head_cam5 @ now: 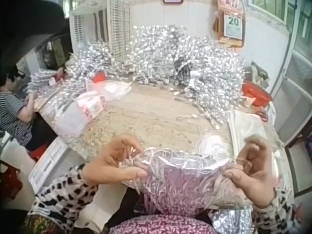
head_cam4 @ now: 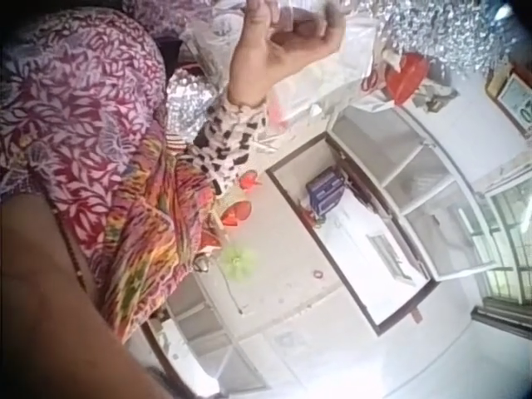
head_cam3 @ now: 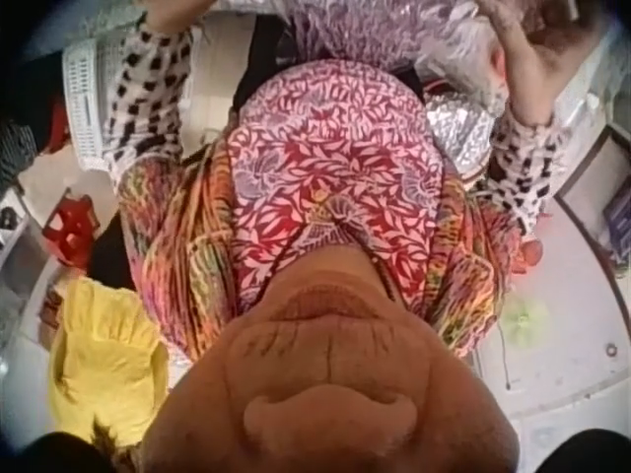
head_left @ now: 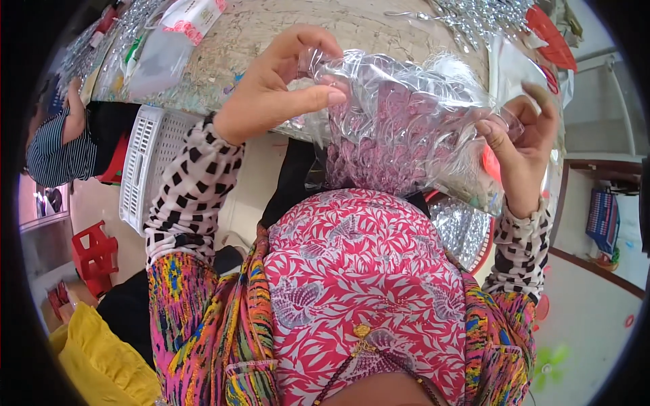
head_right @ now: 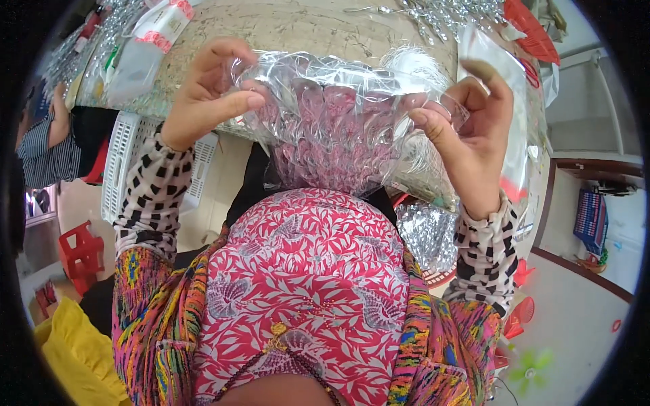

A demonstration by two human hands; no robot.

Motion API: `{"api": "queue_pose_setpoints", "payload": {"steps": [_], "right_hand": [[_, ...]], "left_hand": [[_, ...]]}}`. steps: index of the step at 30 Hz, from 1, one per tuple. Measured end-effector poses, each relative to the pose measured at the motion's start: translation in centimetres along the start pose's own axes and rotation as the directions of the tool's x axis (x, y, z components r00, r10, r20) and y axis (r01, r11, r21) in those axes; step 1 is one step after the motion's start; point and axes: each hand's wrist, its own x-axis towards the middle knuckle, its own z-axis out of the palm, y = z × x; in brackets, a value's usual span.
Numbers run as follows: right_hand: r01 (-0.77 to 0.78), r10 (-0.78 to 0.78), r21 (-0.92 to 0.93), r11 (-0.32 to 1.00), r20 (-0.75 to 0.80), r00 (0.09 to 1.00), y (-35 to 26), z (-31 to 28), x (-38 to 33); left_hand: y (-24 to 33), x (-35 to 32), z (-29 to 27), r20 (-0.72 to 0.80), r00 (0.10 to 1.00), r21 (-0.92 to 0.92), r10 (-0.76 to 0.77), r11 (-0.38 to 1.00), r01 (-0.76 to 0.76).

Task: Packaging shiny silver decorative objects into plastic bags and a red basket.

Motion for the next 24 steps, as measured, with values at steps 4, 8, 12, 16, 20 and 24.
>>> {"api": "queue_pose_setpoints", "payload": {"steps": [4, 8, 12, 16, 20, 24], "right_hand": [[-0.238, 0.227, 0.127, 0.963, 0.094, 0.969, 0.4, -0.6, 1.0], [-0.367, 0.345, 0.011, 0.930, 0.311, 0.886, 1.7, -2.0, 1.4], [-0.445, 0.436, -0.060, 0.893, 0.359, 0.825, 1.5, -2.4, 1.2], [-0.445, 0.479, -0.177, 0.878, 0.346, 0.807, 3.3, -5.3, 0.0], [-0.505, 0.517, -0.125, 0.854, 0.321, 0.794, 4.1, -6.8, -1.5], [-0.406, 0.448, -0.188, 0.894, 0.390, 0.805, 4.1, -7.2, -2.1]], "left_hand": [[-1.2, 0.4, 1.5, -0.185, 0.981, -0.177, -0.065, 0.984, 0.032], [-2.7, 0.7, 1.1, -0.043, 0.956, -0.250, -0.291, 0.929, 0.272], [-3.1, 0.8, 1.4, -0.070, 0.945, -0.191, -0.319, 0.934, 0.301], [-3.2, 2.0, 2.8, 0.016, 0.941, -0.118, -0.337, 0.934, 0.337], [-4.9, 1.9, 3.7, 0.104, 0.983, -0.188, -0.148, 0.968, 0.166], [-5.0, 1.0, 4.1, 0.112, 0.983, -0.232, -0.147, 0.958, 0.169]]}}
